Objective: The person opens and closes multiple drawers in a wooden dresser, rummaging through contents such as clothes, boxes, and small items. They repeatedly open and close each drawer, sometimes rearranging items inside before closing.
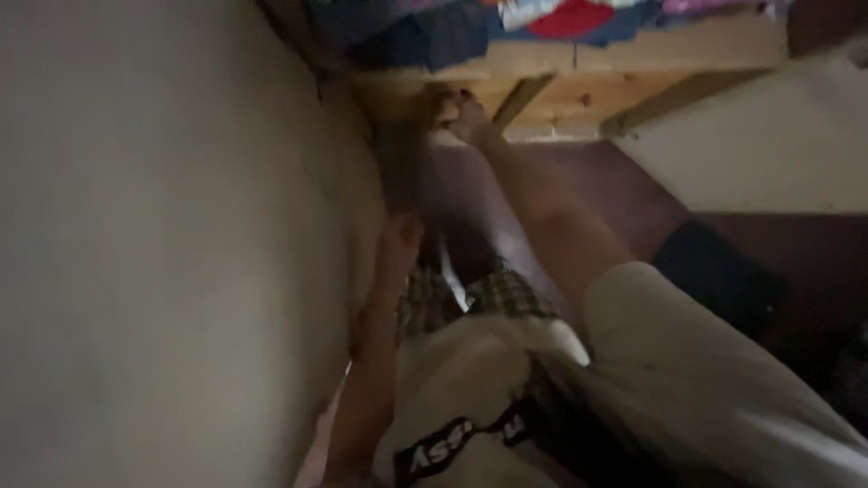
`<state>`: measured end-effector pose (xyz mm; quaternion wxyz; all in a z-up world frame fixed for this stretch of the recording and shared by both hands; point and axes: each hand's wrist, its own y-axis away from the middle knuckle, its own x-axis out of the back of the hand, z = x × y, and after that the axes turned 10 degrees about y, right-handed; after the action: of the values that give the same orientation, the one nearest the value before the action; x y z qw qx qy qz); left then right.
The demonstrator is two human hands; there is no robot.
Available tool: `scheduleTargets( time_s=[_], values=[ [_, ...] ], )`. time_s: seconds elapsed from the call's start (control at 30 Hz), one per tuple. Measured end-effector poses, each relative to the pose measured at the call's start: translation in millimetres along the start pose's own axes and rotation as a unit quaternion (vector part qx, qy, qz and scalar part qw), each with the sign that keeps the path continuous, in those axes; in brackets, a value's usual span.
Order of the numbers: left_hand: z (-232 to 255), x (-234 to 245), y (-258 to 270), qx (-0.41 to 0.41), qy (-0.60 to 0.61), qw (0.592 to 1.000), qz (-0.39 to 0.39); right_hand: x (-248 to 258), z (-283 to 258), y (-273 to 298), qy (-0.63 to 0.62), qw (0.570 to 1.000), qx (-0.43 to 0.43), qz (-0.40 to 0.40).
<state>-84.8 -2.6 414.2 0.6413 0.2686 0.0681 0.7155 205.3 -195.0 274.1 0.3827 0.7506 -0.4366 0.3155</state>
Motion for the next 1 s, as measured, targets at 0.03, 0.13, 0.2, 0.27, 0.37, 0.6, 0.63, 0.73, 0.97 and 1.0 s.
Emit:
scheduleTargets(
  time_s=[0.03,0.13,0.2,0.27,0.37,0.6,0.63,0.73,0.97,1.0],
  values=[
    [-2,0,-9,0.004,-0.067,0.998,-0.009,3,-11,-15,0.053,0.998,0.014,0.007],
    [-11,1,-23,-0.026,-0.002,0.999,-0.032,3,-31,-43,0.127,0.98,-0.025,-0.153],
    [-20,-7,-36,0.008,0.006,1.0,-0.02,1,-25,-58,0.216,0.954,0.009,-0.206],
    [-25,-3,-56,-0.02,-0.004,1.0,-0.006,-2,-22,-76,0.218,0.951,0.008,-0.218],
    [-32,1,-87,-0.104,-0.032,0.994,0.0,-5,-5,-87,0.208,0.956,-0.028,-0.204],
    [-42,21,-99,-0.049,0.016,0.999,0.0,-45,-6,-45,0.166,0.972,-0.081,-0.142],
    [-37,24,-98,-0.019,0.012,1.0,-0.011,-51,-7,-28,0.145,0.98,-0.065,-0.116],
    [-19,23,-103,-0.159,-0.063,0.985,0.016,-67,-12,28,0.092,0.994,-0.022,-0.051],
    [21,23,-96,-0.148,-0.095,0.984,0.0,-35,-37,120,0.158,0.98,0.048,0.113],
    [24,25,-93,-0.149,-0.098,0.984,-0.006,-22,-40,124,0.197,0.964,0.055,0.167]
  ],
)
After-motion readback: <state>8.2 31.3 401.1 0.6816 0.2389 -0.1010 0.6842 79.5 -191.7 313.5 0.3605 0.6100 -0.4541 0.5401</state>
